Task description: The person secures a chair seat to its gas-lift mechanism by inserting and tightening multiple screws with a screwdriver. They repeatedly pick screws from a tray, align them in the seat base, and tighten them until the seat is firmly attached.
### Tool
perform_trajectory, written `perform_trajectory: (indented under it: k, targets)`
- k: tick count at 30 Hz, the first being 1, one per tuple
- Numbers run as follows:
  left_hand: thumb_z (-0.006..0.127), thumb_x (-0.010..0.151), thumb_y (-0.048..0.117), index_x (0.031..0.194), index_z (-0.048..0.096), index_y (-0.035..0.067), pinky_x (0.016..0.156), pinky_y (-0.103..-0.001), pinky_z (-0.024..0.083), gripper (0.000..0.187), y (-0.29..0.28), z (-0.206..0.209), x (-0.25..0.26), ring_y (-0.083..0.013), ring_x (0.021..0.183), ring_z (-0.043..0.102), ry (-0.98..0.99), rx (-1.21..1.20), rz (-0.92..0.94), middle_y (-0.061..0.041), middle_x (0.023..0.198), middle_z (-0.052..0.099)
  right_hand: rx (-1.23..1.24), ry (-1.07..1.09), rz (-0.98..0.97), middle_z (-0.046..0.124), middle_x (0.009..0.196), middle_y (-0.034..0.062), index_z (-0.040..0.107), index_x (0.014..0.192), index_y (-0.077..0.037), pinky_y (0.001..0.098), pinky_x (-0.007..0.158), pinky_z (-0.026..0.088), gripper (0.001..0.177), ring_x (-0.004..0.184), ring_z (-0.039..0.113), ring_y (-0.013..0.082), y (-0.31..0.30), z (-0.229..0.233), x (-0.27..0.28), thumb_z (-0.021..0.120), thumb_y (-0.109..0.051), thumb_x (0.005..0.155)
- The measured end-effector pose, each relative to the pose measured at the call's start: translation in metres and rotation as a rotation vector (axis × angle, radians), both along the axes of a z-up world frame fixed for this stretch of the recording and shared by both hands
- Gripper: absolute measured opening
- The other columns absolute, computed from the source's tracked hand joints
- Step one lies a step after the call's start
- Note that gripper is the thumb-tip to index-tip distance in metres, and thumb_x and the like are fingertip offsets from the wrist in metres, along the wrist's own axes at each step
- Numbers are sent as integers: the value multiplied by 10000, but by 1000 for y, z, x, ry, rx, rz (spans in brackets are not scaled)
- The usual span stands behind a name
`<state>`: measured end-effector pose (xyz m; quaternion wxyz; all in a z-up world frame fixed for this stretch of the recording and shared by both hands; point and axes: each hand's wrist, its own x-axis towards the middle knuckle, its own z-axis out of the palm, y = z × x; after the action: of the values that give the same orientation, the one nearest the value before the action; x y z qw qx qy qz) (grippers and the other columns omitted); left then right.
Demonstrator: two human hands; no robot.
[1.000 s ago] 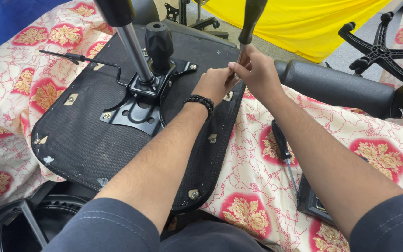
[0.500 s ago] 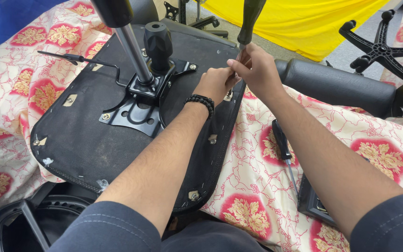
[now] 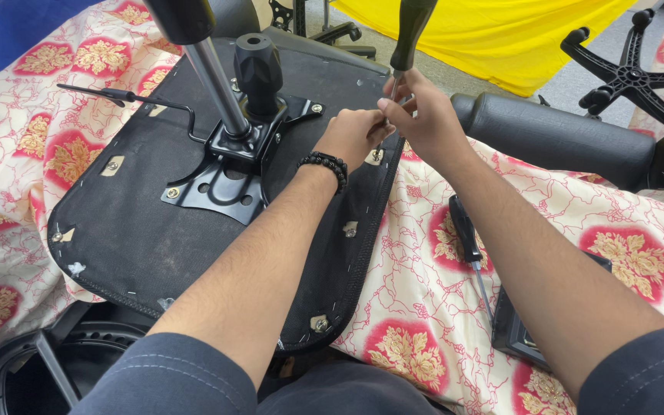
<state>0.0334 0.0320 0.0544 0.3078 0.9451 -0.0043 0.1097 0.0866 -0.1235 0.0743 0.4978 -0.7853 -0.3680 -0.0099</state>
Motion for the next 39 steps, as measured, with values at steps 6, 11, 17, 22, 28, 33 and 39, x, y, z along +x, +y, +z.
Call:
perform_trajectory:
  k: [6, 11, 17, 22, 28, 33, 39]
  targets:
    - [628, 965, 351, 1087, 728, 120, 827, -424, 583, 279, 7, 7, 2, -284, 911, 764, 87, -41, -94, -115, 948, 777, 15, -9, -44, 687, 949, 83, 569, 1137, 3, 295, 678, 590, 212, 805, 719, 154, 0, -2, 5, 669, -143, 1021]
    - [611, 983, 360, 1119, 737, 125, 831, -442, 571, 299, 3, 7, -3, -323, 938, 738, 59, -27, -37, -141, 967, 765, -9, -27, -63, 685, 936, 81, 567, 1167, 4, 312, 682, 576, 243, 804, 712, 171, 0, -4, 6, 683, -148, 1016]
    - [630, 958, 371, 1063, 729, 101, 827, -418, 582, 307, 2, 7, 2, -296, 931, 755, 84, -47, -63, -123, 952, 770, 32, -29, -7, 686, 979, 83, 587, 1167, 4, 304, 689, 577, 204, 839, 710, 172, -4, -4, 7, 662, -127, 1030]
    - [612, 990, 346, 1073, 731, 89, 812, -438, 578, 295, -2, -2, -1, -326, 948, 736, 31, -23, -6, -146, 965, 767, -41, -41, -111, 690, 894, 78, 580, 1147, -7, 300, 678, 562, 260, 774, 704, 149, 5, -3, 8, 715, -160, 987]
    - [578, 994, 332, 1065, 702, 91, 816, -420, 585, 280, 5, -2, 4, -283, 925, 763, 87, -86, -109, -112, 949, 779, 26, -22, 18, 670, 952, 79, 590, 1135, 3, 308, 661, 578, 192, 781, 688, 170, -2, -2, 0, 668, -111, 1001]
    - [639, 953, 320, 1070, 726, 93, 839, -441, 579, 269, -2, -10, 3, -318, 961, 736, 71, -12, 16, -145, 968, 764, -29, -34, -134, 689, 886, 103, 582, 1122, 2, 301, 658, 565, 276, 738, 699, 150, 8, -5, -5, 740, -161, 964]
    - [592, 1000, 311, 1026, 716, 57, 851, -439, 572, 283, 8, -9, 7, -309, 948, 752, 63, -43, -80, -127, 935, 784, 53, -56, -2, 679, 973, 90, 607, 1129, -6, 297, 670, 574, 202, 787, 704, 150, 7, -5, -3, 707, -115, 992]
